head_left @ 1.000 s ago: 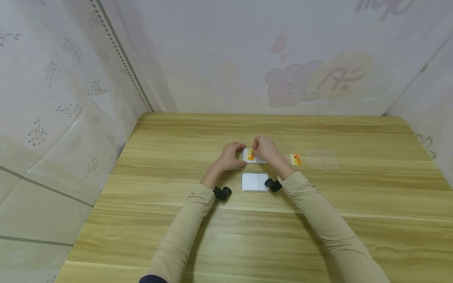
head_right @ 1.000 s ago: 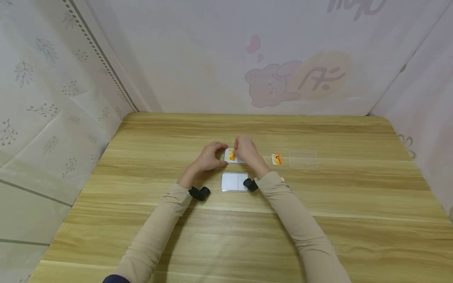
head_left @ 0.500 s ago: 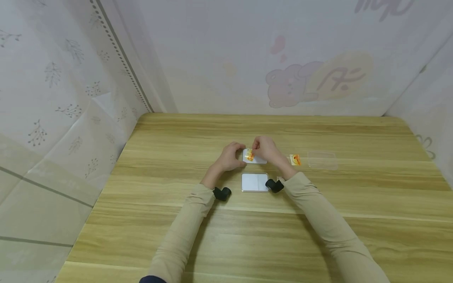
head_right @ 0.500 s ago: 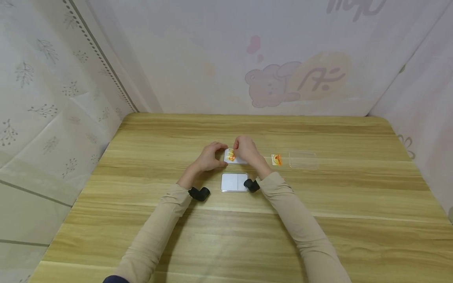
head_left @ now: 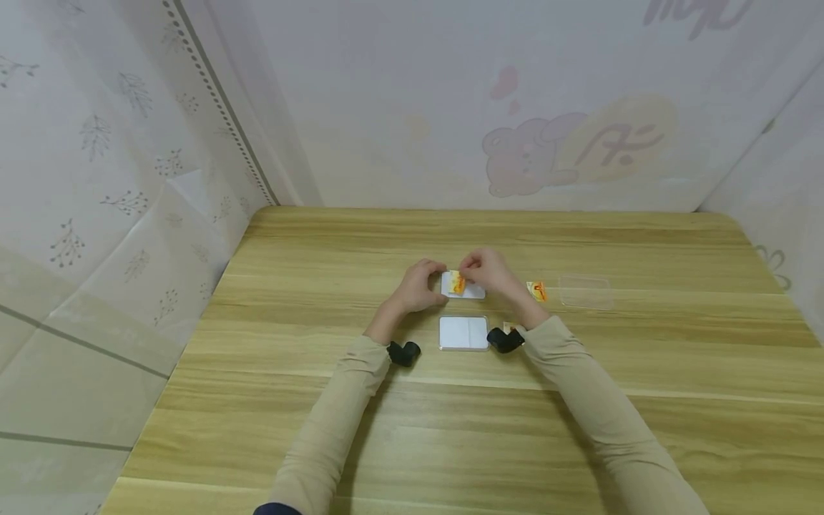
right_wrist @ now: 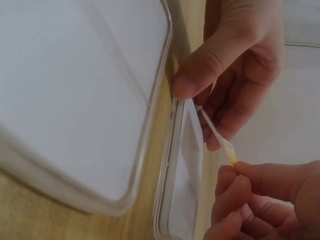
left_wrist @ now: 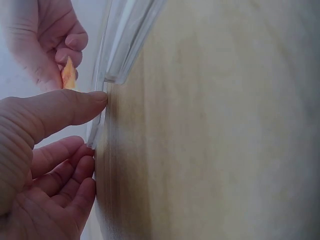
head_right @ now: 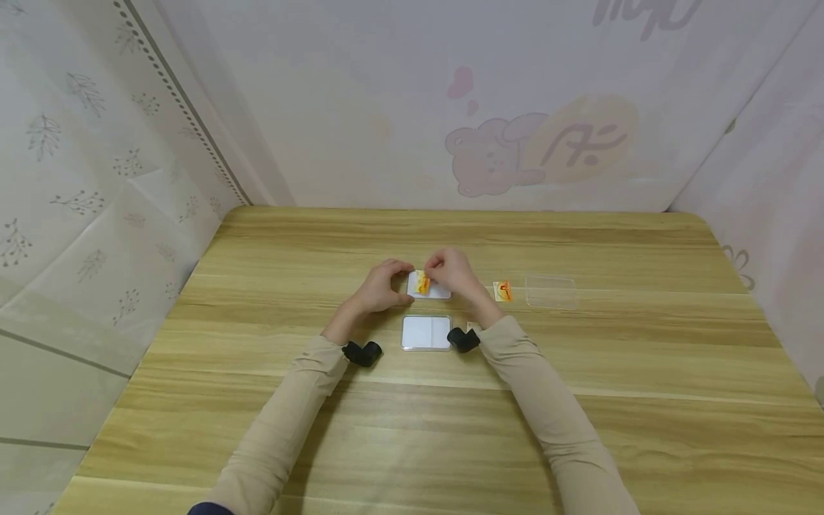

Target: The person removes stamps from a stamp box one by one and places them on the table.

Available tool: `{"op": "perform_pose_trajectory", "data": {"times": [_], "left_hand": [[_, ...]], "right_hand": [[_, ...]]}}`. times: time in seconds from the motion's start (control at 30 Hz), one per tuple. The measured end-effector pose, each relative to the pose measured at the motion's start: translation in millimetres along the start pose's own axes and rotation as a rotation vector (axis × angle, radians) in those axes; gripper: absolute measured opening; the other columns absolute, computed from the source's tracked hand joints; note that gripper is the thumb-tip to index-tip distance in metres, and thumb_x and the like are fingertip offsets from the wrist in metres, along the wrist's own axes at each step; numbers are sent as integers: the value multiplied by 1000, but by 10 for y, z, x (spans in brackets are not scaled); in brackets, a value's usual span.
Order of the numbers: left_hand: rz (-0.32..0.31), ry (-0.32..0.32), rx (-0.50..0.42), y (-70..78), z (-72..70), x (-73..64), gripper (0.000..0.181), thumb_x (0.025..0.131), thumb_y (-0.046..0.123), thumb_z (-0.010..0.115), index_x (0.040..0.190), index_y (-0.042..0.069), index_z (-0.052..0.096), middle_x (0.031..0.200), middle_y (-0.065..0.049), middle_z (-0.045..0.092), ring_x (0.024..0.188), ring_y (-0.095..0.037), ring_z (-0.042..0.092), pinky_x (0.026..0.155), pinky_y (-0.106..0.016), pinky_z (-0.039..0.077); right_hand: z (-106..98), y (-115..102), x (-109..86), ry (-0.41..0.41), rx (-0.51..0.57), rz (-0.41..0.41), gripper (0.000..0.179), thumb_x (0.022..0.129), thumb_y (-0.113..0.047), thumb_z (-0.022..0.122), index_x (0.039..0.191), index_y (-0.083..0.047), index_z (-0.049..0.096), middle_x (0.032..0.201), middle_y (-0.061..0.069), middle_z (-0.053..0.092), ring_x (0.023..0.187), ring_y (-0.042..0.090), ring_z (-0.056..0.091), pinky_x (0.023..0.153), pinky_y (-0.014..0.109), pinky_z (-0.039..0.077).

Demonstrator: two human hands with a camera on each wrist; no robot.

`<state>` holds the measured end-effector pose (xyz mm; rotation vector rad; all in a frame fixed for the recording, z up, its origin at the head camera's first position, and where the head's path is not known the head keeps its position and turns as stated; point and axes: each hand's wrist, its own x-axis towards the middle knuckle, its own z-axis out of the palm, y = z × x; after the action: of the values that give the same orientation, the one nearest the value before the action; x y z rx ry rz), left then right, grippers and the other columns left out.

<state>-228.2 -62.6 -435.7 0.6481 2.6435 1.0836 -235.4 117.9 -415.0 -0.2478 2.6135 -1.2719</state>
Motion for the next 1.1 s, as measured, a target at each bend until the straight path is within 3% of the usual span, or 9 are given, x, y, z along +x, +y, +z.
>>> {"op": "perform_pose_trajectory", "data": {"times": [0.17,0.5,0.87,1.1], "left_hand": [[-5,4,-3,-4,7,2,55,74,6,75,123,-5,54,124,-17,53,119,-30,47,103,-37,35],[7,6,-6,3,2,-9,55,74,6,75,124,-6,54,125,-18,53,119,-30,47,103,-37,35],[12,10,-7,0,2,-12,56,73,6,76,123,-6,54,123,-18,53,116,-29,48,102,-37,36],[12,11,0,4,1,-7,56,72,5,76,123,-6,54,123,-18,53,115,-30,48,102,-37,37]], "right_hand": [[-17,31,-2,-11,63,69,16,90,-5,57,97,8,64,85,13,63,72,16,58,63,22,47],[-72,45,-32,-39,74,154,20,94,-8,53,104,7,62,91,12,59,75,16,53,62,21,43],[-116,117,-65,-63,110,125,18,94,-6,52,101,10,60,76,7,55,63,12,48,54,20,40],[-167,140,-110,-60,105,122,17,94,-5,52,100,9,60,73,7,55,63,14,49,57,23,42]]}}
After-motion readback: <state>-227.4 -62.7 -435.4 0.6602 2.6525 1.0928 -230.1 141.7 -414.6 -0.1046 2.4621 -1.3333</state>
